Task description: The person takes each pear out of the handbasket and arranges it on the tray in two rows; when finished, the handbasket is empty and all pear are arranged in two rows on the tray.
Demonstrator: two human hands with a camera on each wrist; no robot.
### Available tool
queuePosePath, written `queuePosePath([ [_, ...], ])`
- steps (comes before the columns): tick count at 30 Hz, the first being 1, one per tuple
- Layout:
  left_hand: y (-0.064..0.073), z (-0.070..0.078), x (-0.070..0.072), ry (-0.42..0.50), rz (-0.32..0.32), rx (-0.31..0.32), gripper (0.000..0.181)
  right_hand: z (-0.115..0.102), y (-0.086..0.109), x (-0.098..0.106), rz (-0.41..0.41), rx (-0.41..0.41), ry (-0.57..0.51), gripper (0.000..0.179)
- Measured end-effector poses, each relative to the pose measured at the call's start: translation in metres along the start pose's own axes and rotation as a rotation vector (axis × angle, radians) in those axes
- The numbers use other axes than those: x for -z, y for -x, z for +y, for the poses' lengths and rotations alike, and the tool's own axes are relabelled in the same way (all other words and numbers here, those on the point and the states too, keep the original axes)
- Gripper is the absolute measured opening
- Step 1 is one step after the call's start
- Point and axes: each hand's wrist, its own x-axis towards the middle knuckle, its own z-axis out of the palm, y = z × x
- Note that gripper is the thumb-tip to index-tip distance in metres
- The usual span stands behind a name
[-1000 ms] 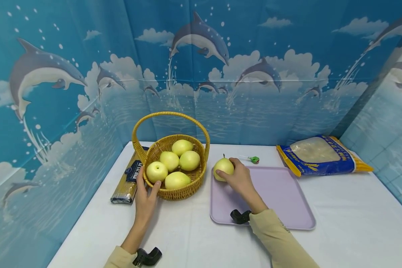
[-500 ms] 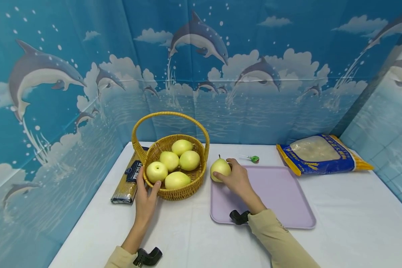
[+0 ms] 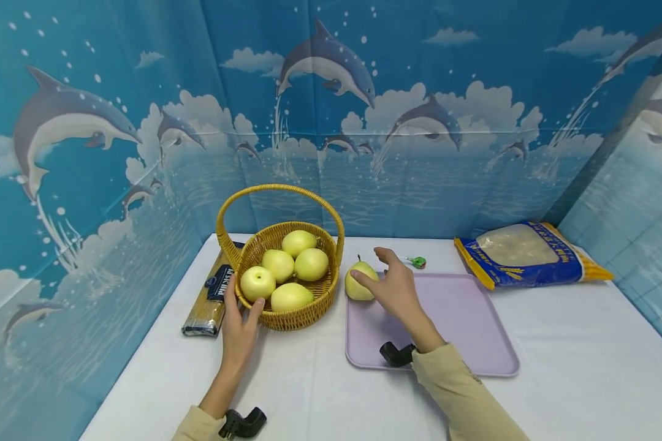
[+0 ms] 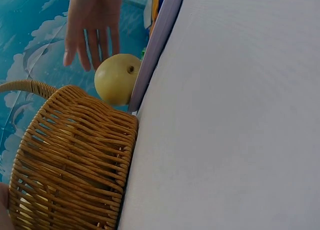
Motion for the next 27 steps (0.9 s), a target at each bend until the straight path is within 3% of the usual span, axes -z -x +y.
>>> queuePosePath([
  [8, 0.000, 0.001, 0.000, 0.006, 0.002, -0.003, 0.080, -0.034, 0.014, 0.004, -0.004, 0.020, -0.018, 0.090],
  [17, 0.000, 0.001, 0.001, 0.006, -0.001, -0.002, 0.079, -0.067, 0.035, -0.007, -0.033, 0.106, -0.017, 0.091],
  [27, 0.000, 0.002, 0.001, 0.002, 0.006, -0.023, 0.078, -0.073, 0.045, -0.032, -0.097, 0.207, -0.021, 0.079],
])
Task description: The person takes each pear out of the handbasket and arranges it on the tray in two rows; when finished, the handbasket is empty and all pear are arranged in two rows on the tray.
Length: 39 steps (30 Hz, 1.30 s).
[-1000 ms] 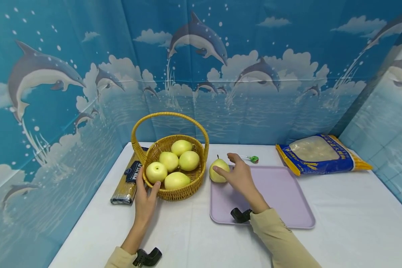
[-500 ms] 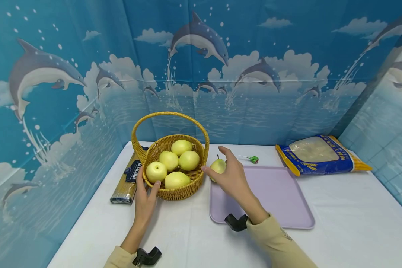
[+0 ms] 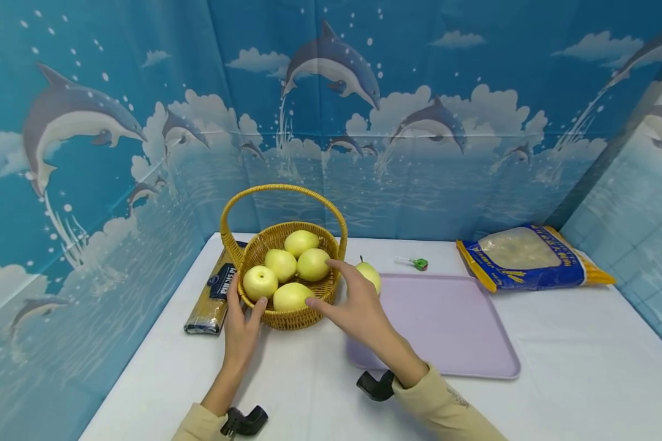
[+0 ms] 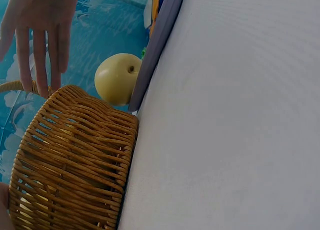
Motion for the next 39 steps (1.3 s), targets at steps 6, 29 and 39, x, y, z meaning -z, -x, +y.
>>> queuePosePath([
  [6, 0.000, -0.002, -0.001, -0.019, 0.000, 0.002, 0.079, 0.006, -0.007, -0.019, -0.021, 0.047, -0.017, 0.076],
  [29, 0.000, 0.000, -0.005, -0.028, -0.011, 0.007, 0.078, -0.015, -0.044, -0.071, -0.053, 0.041, -0.119, 0.075],
  [39, -0.001, 0.000, 0.000, -0.046, -0.003, 0.005, 0.077, -0.015, -0.048, -0.080, -0.068, 0.043, -0.111, 0.074],
])
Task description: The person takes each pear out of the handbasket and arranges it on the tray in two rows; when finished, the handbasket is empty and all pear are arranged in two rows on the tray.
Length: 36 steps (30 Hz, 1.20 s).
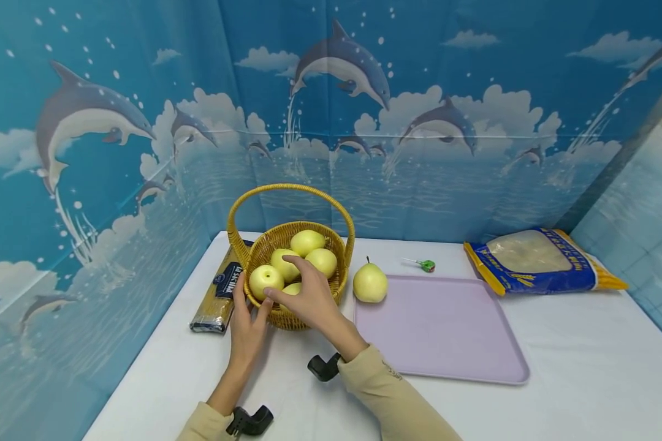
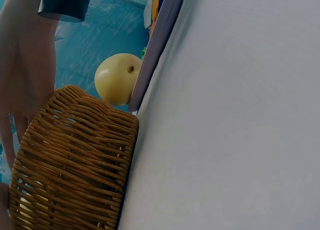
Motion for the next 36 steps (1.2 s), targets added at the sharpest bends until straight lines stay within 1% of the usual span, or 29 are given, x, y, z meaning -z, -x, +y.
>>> queuePosePath([
  [8, -0.001, -0.002, 0.000, 0.002, 0.007, -0.009, 0.077, 0.003, -0.003, -0.004, -0.009, 0.007, -0.009, 0.072],
  [13, 0.000, -0.001, -0.001, 0.006, 0.007, -0.001, 0.077, 0.004, -0.010, -0.009, -0.025, 0.009, 0.004, 0.070],
  [17, 0.000, 0.000, -0.002, 0.025, 0.000, -0.001, 0.077, 0.003, -0.016, -0.012, -0.045, 0.012, 0.029, 0.069],
  [23, 0.000, -0.002, -0.002, 0.027, 0.008, -0.017, 0.075, 0.003, -0.024, -0.017, -0.070, 0.003, 0.058, 0.067],
  [29, 0.000, -0.001, -0.001, 0.026, 0.009, -0.006, 0.076, -0.001, -0.032, -0.022, -0.095, 0.007, 0.107, 0.067],
  [32, -0.001, -0.001, -0.001, 0.023, 0.005, -0.002, 0.077, -0.003, -0.036, -0.024, -0.098, 0.019, 0.139, 0.066],
  [36, -0.001, 0.000, -0.001, 0.016, 0.001, 0.000, 0.077, -0.005, -0.043, -0.027, -0.111, 0.047, 0.172, 0.060],
])
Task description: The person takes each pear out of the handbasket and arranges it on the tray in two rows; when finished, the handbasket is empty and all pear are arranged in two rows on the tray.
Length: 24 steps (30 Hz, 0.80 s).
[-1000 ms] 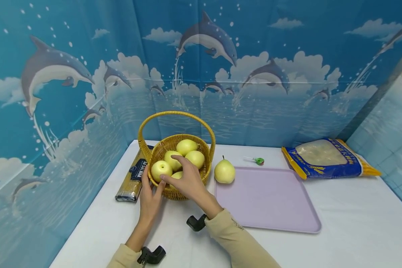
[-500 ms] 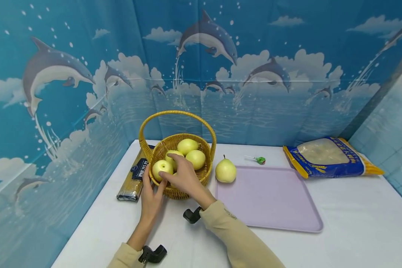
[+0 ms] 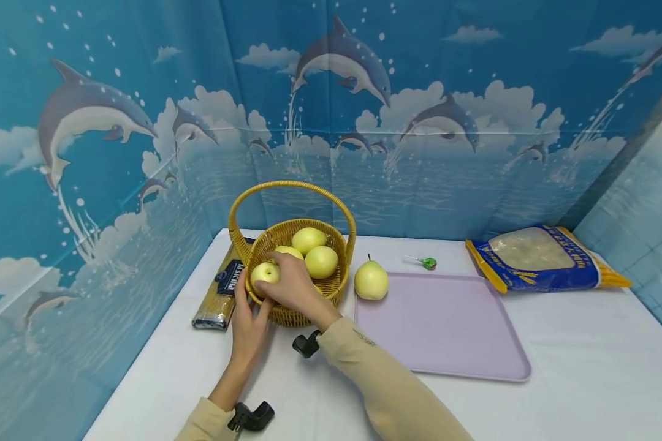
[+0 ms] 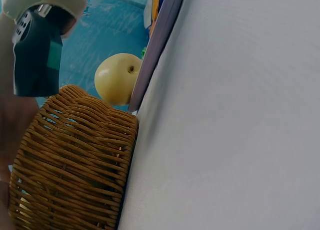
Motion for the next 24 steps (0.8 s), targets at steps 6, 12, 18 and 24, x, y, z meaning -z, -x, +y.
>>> queuePosePath([
  [6, -0.001, -0.001, -0.001, -0.002, -0.004, -0.008, 0.077, -0.001, -0.008, 0.000, -0.050, -0.003, 0.026, 0.059],
  [12, -0.001, -0.002, -0.001, -0.002, -0.002, -0.006, 0.077, -0.001, -0.013, 0.003, -0.100, -0.027, 0.033, 0.055],
  [18, -0.001, -0.003, 0.000, -0.008, 0.004, -0.002, 0.077, 0.002, -0.014, 0.000, -0.078, -0.014, 0.041, 0.052],
  [24, -0.001, -0.003, -0.001, -0.016, 0.008, 0.002, 0.077, 0.004, -0.015, -0.004, -0.026, -0.008, 0.001, 0.049],
])
